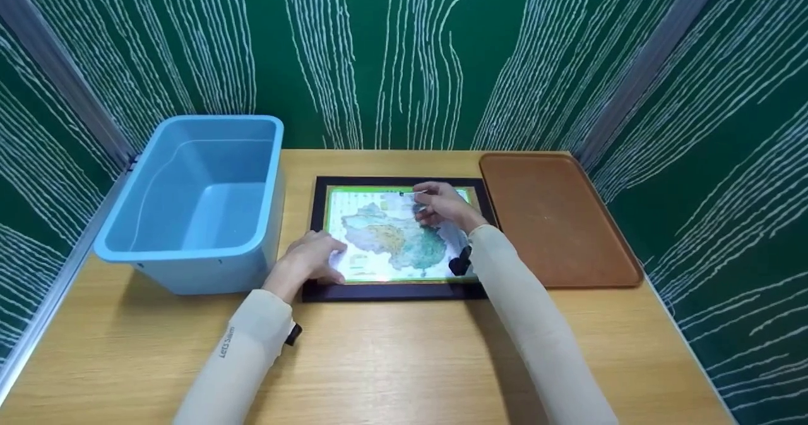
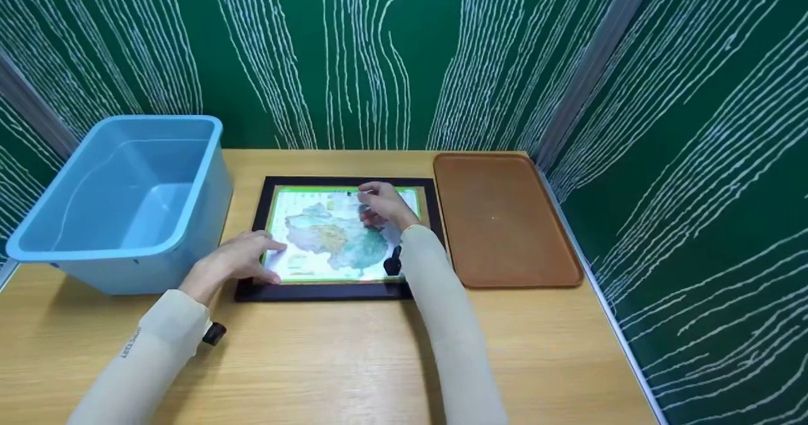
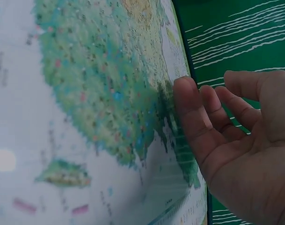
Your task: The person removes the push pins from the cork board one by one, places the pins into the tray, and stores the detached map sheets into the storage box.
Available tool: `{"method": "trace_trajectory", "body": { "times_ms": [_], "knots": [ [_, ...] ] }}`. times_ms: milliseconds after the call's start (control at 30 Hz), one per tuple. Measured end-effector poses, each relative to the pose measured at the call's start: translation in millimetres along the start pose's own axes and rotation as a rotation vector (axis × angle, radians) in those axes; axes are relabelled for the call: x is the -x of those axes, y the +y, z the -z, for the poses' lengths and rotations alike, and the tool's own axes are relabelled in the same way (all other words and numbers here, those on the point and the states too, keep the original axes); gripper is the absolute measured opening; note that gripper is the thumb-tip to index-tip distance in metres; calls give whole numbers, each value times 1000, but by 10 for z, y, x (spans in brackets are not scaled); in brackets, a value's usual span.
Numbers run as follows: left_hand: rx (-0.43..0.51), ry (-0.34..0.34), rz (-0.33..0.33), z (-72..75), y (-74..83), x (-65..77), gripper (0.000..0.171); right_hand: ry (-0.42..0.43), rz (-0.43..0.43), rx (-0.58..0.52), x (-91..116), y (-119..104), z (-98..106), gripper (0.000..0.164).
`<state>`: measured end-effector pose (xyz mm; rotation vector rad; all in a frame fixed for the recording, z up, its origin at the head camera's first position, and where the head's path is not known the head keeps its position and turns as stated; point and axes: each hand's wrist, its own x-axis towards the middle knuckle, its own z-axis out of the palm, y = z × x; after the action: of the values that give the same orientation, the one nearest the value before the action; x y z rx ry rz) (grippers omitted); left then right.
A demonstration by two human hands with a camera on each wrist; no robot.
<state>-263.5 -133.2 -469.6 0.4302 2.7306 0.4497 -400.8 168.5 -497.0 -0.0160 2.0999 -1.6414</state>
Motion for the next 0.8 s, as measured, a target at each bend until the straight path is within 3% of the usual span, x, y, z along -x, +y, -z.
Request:
{"method": "trace_trajectory", "body": {
  "times_ms": [367, 800],
  "knots": [
    [-70, 21, -63, 7, 0, -19, 66, 26, -9, -44, -160, 4, -79, 37],
    [-60, -10, -24, 36, 12, 1, 67, 139, -33, -34, -322, -9, -230, 29]
  ]
}}
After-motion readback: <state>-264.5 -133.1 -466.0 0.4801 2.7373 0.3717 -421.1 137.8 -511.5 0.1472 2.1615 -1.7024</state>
